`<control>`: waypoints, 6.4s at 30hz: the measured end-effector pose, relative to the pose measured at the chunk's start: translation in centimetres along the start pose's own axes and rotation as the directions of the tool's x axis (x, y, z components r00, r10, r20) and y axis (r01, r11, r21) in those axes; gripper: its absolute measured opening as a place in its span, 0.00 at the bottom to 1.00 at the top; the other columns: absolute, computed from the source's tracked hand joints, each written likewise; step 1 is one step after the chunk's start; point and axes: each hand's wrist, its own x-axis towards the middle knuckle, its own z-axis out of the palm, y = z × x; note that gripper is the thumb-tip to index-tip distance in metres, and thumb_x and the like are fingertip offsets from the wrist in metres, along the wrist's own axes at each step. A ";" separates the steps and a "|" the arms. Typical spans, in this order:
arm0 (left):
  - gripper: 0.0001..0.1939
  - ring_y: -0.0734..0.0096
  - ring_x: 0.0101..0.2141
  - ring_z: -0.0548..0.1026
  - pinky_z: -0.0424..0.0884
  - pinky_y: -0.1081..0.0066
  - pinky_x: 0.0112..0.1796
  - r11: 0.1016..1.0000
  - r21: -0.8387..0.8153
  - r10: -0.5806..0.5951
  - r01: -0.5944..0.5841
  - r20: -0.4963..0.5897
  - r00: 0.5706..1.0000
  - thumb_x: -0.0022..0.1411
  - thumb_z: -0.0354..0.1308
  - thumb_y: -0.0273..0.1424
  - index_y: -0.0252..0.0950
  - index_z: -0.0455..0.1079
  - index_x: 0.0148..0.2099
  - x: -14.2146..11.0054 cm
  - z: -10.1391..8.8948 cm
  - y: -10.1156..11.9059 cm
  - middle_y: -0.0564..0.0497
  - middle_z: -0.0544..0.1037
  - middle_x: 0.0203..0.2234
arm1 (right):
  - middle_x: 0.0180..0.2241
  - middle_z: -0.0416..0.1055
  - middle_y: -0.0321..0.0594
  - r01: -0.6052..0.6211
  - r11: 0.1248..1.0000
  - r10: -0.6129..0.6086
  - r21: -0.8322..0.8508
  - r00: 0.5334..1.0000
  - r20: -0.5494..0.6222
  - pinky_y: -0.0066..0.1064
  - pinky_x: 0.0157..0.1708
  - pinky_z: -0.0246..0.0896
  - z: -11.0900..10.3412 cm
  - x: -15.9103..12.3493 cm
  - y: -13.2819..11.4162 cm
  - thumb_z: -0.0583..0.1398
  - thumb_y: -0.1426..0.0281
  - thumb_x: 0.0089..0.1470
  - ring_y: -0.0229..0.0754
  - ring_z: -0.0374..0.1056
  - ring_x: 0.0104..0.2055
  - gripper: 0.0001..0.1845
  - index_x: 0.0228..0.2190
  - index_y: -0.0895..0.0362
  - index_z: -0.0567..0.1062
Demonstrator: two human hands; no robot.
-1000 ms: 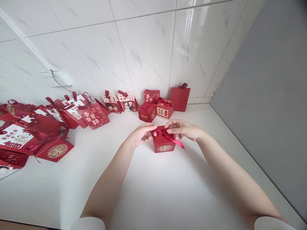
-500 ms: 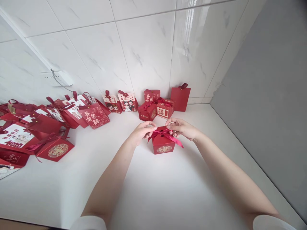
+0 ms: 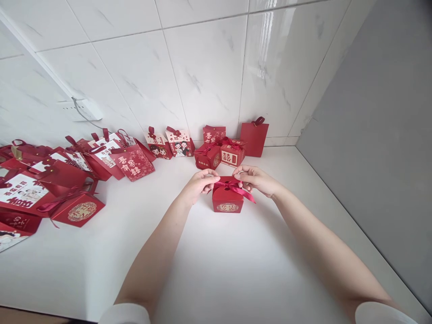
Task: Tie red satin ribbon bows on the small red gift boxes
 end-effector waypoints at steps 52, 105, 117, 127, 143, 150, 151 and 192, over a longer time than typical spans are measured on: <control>0.14 0.83 0.17 0.54 0.49 0.76 0.21 0.975 0.220 0.017 -0.030 0.062 0.998 0.63 0.54 0.43 0.38 0.66 0.43 -0.6 -0.7 0.7 0.53 0.73 0.22 | 0.25 0.75 0.35 -0.027 0.985 0.060 -0.172 0.980 0.191 0.27 0.23 0.57 -1.5 -0.5 -0.5 0.62 0.52 0.53 0.33 0.65 0.21 0.20 0.39 0.55 0.70; 0.14 0.80 0.18 0.67 0.51 0.74 0.21 0.932 0.285 0.181 -0.225 0.173 0.968 0.64 0.55 0.40 0.34 0.69 0.36 -3.7 0.2 4.2 0.53 0.71 0.18 | 0.30 0.71 0.37 0.076 0.920 0.043 -0.386 0.956 0.291 0.28 0.24 0.59 -1.0 -5.5 -6.2 0.58 0.52 0.57 0.33 0.60 0.23 0.19 0.30 0.54 0.63; 0.14 0.77 0.20 0.68 0.50 0.73 0.22 0.922 0.322 0.164 -0.214 0.175 0.971 0.65 0.54 0.41 0.34 0.69 0.36 -3.7 0.2 4.3 0.51 0.74 0.19 | 0.32 0.71 0.37 0.077 0.914 0.044 -0.397 0.957 0.286 0.29 0.25 0.59 -1.2 -5.5 -6.1 0.58 0.52 0.57 0.33 0.60 0.24 0.18 0.31 0.54 0.64; 0.14 0.79 0.18 0.65 0.49 0.74 0.21 0.920 0.329 0.163 -0.212 0.171 0.972 0.65 0.53 0.41 0.34 0.69 0.36 -3.7 0.2 4.3 0.51 0.73 0.18 | 0.31 0.70 0.37 0.082 0.914 0.040 -0.397 0.956 0.289 0.29 0.25 0.59 -1.2 -5.4 -5.9 0.57 0.53 0.58 0.33 0.59 0.24 0.18 0.31 0.54 0.64; 0.13 0.82 0.16 0.59 0.48 0.73 0.22 0.938 0.296 0.131 -0.179 0.175 0.976 0.64 0.54 0.40 0.35 0.69 0.36 -3.3 0.0 4.1 0.51 0.73 0.18 | 0.28 0.68 0.34 0.051 0.924 0.039 -0.380 0.974 0.223 0.29 0.26 0.57 -1.5 -4.8 -5.4 0.57 0.51 0.57 0.34 0.61 0.23 0.20 0.45 0.52 0.66; 0.16 0.85 0.14 0.49 0.41 0.72 0.19 0.980 0.200 -0.033 0.014 0.088 0.996 0.62 0.55 0.43 0.35 0.71 0.37 -1.2 -0.2 1.8 0.51 0.71 0.17 | 0.23 0.65 0.30 -0.010 0.935 0.050 -0.356 0.993 0.103 0.30 0.28 0.57 -1.4 -2.9 -3.2 0.58 0.51 0.56 0.34 0.60 0.21 0.23 0.48 0.50 0.66; 0.16 0.85 0.14 0.49 0.41 0.72 0.19 0.980 0.198 -0.045 0.025 0.099 0.994 0.62 0.55 0.44 0.35 0.72 0.38 -1.0 -0.2 1.6 0.51 0.72 0.18 | 0.23 0.66 0.29 -0.019 0.937 0.051 -0.350 0.995 0.084 0.30 0.28 0.57 -1.3 -2.5 -2.8 0.59 0.51 0.56 0.34 0.61 0.21 0.23 0.48 0.51 0.66; 0.17 0.84 0.14 0.48 0.42 0.74 0.19 0.986 0.166 -0.006 -0.008 0.086 0.996 0.62 0.54 0.45 0.35 0.67 0.33 -1.2 -0.8 2.1 0.52 0.71 0.16 | 0.17 0.66 0.29 0.045 0.966 -0.028 -0.254 0.997 0.070 0.28 0.16 0.36 -0.3 -1.8 -2.6 0.58 0.52 0.57 0.30 0.43 0.15 0.26 0.51 0.53 0.67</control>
